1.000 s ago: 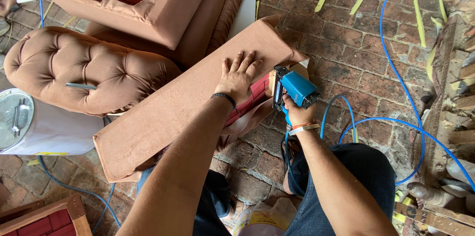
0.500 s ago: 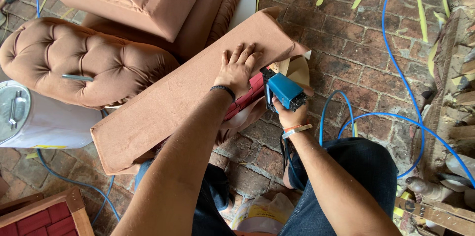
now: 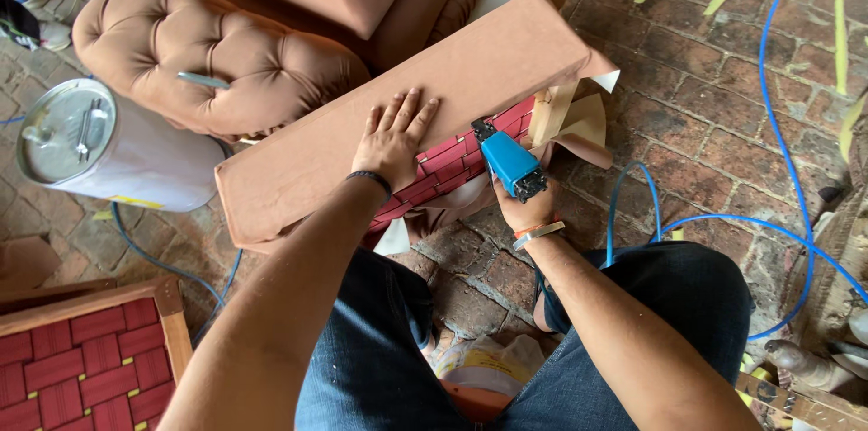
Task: The person uses a pneumatic staple gun to attach brown fabric to a rectangular cushion. They smooth and fold the fabric edges, then staple along the sides and corners to secure the covering.
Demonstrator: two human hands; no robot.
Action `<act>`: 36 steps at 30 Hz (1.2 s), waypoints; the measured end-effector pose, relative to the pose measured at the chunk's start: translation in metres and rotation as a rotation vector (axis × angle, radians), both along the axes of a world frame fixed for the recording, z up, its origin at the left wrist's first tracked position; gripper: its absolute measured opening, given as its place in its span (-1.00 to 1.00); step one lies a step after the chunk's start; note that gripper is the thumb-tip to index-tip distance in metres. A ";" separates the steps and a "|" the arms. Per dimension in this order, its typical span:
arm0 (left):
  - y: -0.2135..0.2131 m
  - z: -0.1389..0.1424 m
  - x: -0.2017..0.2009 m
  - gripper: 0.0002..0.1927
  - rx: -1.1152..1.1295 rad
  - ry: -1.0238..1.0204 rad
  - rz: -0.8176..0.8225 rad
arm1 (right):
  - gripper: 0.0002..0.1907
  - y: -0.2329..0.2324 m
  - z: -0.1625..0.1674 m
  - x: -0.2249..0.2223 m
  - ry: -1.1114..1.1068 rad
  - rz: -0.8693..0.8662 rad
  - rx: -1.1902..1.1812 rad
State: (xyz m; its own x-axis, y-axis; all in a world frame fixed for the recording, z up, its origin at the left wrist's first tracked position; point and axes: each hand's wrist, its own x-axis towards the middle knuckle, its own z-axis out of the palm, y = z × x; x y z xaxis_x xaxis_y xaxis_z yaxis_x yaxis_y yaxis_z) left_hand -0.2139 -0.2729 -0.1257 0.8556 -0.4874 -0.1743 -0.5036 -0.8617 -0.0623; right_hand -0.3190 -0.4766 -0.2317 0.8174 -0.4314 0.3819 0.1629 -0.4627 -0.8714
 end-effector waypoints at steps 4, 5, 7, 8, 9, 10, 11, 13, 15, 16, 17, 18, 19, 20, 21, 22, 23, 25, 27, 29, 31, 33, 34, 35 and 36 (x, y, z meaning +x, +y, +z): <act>-0.004 -0.007 0.005 0.13 0.059 0.033 0.006 | -0.70 0.018 -0.001 -0.005 0.085 0.001 -0.080; -0.005 -0.008 0.005 0.15 0.096 -0.009 -0.008 | -0.69 0.023 0.000 -0.006 0.089 -0.014 -0.117; -0.005 -0.005 0.005 0.17 0.116 0.000 0.004 | -0.76 0.030 0.003 -0.007 0.011 0.057 -0.085; -0.005 -0.003 0.004 0.17 0.102 0.050 0.030 | -0.78 0.031 0.005 -0.007 -0.028 0.093 -0.070; -0.004 0.001 0.003 0.18 0.089 0.100 0.054 | -0.78 0.030 0.007 -0.007 0.020 0.129 0.151; -0.004 0.005 0.001 0.16 0.077 0.097 0.055 | -0.74 0.026 0.009 -0.007 0.069 0.161 0.374; -0.005 0.010 -0.001 0.15 0.064 0.093 0.053 | -0.68 0.019 0.011 -0.005 0.117 0.190 0.597; -0.010 0.019 -0.007 0.06 0.019 0.089 0.072 | -0.71 -0.005 0.014 -0.003 0.242 0.169 0.931; -0.021 0.028 -0.010 -0.04 -0.050 0.085 0.118 | -0.66 -0.038 0.014 0.003 0.299 0.168 1.244; -0.032 0.031 -0.008 -0.05 -0.018 0.114 0.178 | -0.61 -0.055 0.013 0.007 0.295 0.175 1.395; -0.048 0.031 -0.006 -0.06 0.014 0.145 0.237 | -0.56 -0.072 0.010 0.007 0.290 0.180 1.546; -0.064 0.029 -0.004 -0.07 0.045 0.177 0.303 | -0.52 -0.086 0.008 0.007 0.212 0.335 1.687; -0.080 0.027 0.003 -0.09 0.002 0.133 0.227 | -0.47 -0.096 0.004 0.011 0.135 0.504 1.821; -0.096 0.024 0.010 -0.10 -0.040 0.089 0.154 | -0.42 -0.102 0.001 0.015 0.053 0.681 1.949; -0.109 0.019 0.018 -0.11 -0.082 0.045 0.078 | -0.42 -0.105 -0.003 0.017 0.023 0.700 1.987; -0.122 0.014 0.025 -0.14 -0.056 0.032 0.022 | -0.43 -0.108 -0.005 0.020 -0.008 0.716 2.025; -0.133 0.007 0.032 -0.17 -0.031 0.020 -0.033 | -0.44 -0.109 -0.007 0.023 -0.036 0.731 2.063; -0.145 -0.006 0.040 -0.21 0.006 -0.015 -0.106 | -0.42 -0.107 -0.008 0.030 -0.005 0.816 2.108; -0.150 -0.016 0.044 -0.23 0.030 -0.066 -0.136 | -0.40 -0.102 -0.007 0.038 0.020 0.874 2.146; -0.151 -0.021 0.046 -0.18 0.084 -0.044 -0.143 | -0.40 -0.096 -0.008 0.043 0.023 0.893 2.184; -0.151 -0.023 0.046 -0.15 0.116 -0.016 -0.143 | -0.39 -0.089 -0.004 0.046 0.009 0.937 2.192; -0.150 -0.023 0.046 -0.16 0.131 0.014 -0.127 | -0.43 -0.081 0.001 0.047 -0.009 1.012 2.220; -0.151 -0.022 0.045 -0.16 0.132 -0.012 -0.135 | -0.46 -0.078 0.004 0.047 -0.023 1.060 2.245; -0.151 -0.021 0.045 -0.15 0.135 -0.037 -0.144 | -0.49 -0.074 0.006 0.046 -0.040 1.106 2.271; -0.152 -0.021 0.044 -0.14 0.139 -0.060 -0.154 | -0.52 -0.072 0.008 0.046 -0.038 1.094 2.304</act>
State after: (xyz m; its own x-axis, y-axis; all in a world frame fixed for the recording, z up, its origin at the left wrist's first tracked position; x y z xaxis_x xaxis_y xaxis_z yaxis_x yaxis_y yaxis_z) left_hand -0.1700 -0.4245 -0.1464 0.7837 -0.5881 -0.1999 -0.6205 -0.7558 -0.2092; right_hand -0.2733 -0.5485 -0.2237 0.9230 0.3368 0.1861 -0.3810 0.8676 0.3194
